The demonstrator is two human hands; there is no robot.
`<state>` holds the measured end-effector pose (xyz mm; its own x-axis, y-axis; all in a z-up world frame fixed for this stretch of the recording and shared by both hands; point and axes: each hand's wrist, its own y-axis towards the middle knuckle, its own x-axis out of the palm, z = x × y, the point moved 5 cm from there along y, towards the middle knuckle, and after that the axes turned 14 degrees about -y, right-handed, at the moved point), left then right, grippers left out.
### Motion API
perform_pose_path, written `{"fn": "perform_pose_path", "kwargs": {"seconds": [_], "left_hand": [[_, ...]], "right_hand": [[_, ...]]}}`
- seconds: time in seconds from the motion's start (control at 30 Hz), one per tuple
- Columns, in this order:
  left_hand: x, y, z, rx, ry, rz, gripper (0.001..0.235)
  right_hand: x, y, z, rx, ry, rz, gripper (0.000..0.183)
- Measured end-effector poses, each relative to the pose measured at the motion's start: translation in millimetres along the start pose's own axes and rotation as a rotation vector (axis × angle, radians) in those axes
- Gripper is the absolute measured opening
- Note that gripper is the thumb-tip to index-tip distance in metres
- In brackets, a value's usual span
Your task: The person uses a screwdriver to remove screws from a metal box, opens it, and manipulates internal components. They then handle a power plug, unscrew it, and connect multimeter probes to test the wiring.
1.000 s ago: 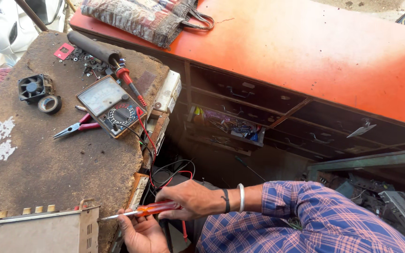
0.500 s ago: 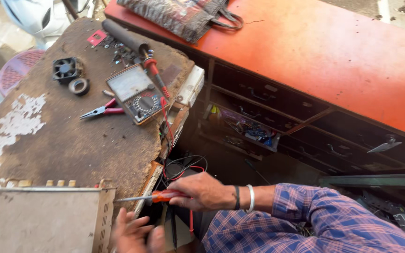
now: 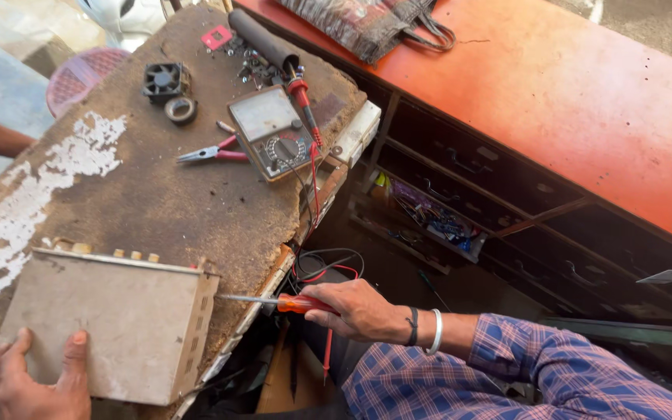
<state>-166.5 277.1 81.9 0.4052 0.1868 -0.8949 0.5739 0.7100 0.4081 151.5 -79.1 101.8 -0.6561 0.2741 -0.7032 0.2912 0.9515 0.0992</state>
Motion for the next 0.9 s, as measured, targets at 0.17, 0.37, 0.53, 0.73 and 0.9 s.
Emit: {"fn": "perform_pose_path", "kwargs": {"seconds": [0.17,0.37,0.53,0.73,0.9], "left_hand": [[-8.1,-4.8,10.3,-0.023,-0.095,-0.015,0.056],[-40.0,8.0,53.7,-0.126,-0.349,-0.029,0.053],[-53.6,17.5,68.7,-0.198,-0.488,0.037,0.059],[-53.0,11.8,30.2,-0.729,-0.967,0.304,0.079],[-20.5,17.2,12.9,-1.080,-1.040,0.140,0.092]], "right_hand": [[5.0,11.3,11.6,0.108,0.276,-0.044,0.032],[31.8,1.3,38.1,0.741,1.113,-0.430,0.041],[44.2,-1.9,30.2,0.764,1.575,-0.532,0.052],[45.5,-7.7,27.7,0.616,1.334,-0.507,0.052],[52.2,-19.0,26.6,0.632,1.266,-0.499,0.051]]}}
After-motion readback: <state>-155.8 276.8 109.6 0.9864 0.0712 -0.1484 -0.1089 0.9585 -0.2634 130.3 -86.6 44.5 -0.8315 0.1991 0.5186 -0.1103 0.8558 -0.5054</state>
